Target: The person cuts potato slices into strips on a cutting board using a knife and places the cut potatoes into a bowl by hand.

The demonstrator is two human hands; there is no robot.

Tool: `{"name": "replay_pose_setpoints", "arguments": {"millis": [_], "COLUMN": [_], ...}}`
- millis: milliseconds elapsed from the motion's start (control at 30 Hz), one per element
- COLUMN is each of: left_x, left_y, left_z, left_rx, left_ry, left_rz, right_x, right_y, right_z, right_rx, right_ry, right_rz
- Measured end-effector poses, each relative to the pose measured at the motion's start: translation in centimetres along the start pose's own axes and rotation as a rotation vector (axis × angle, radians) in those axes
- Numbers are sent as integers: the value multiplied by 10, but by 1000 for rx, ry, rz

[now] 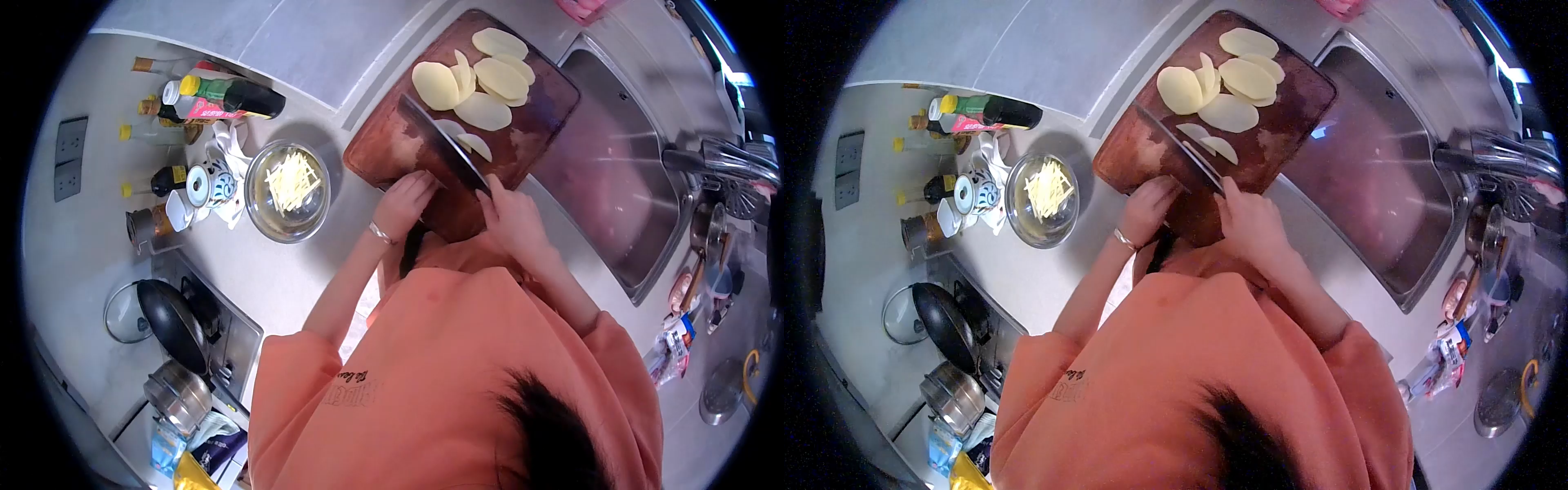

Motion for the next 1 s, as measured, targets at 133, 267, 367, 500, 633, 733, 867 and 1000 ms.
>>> {"name": "replay_pose_setpoints", "arguments": {"millis": [133,267,367,500,633,733,867,1000], "left_x": [9,10,9,24,19,0,-14,-5], "left_y": [4,-1,3,14,13,5,2,1], "left_z": [32,71,96,117,113,88,39,13], "left_rx": [66,183,97,-156,-130,-63,-15,37], "left_ry": [122,101,-51,242,268,149,59,127], "left_rz": [34,67,-49,-23,-122,-170,-88,24], "right_x": [-30,-57,-72,-73,-68,-57,-27,-9], "right_y": [-10,-20,-25,-34,-37,-36,-27,-15], "right_z": [2,1,-3,-5,-7,-7,-12,-14], "right_rx": [25,41,60,82,102,88,-19,-50], "right_ry": [-123,-274,-308,-323,-312,-261,-66,15], "right_rz": [-10,-33,5,-4,13,36,20,-34]}}
Point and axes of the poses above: each hand's wrist, its own z-axis towards the middle knuckle, its own x-axis out of the palm, y = z × x, the point moved 4 cm from there along z, towards the middle knuckle, and after that the axes turned 4 degrees about -z, right-handed, at the moved point
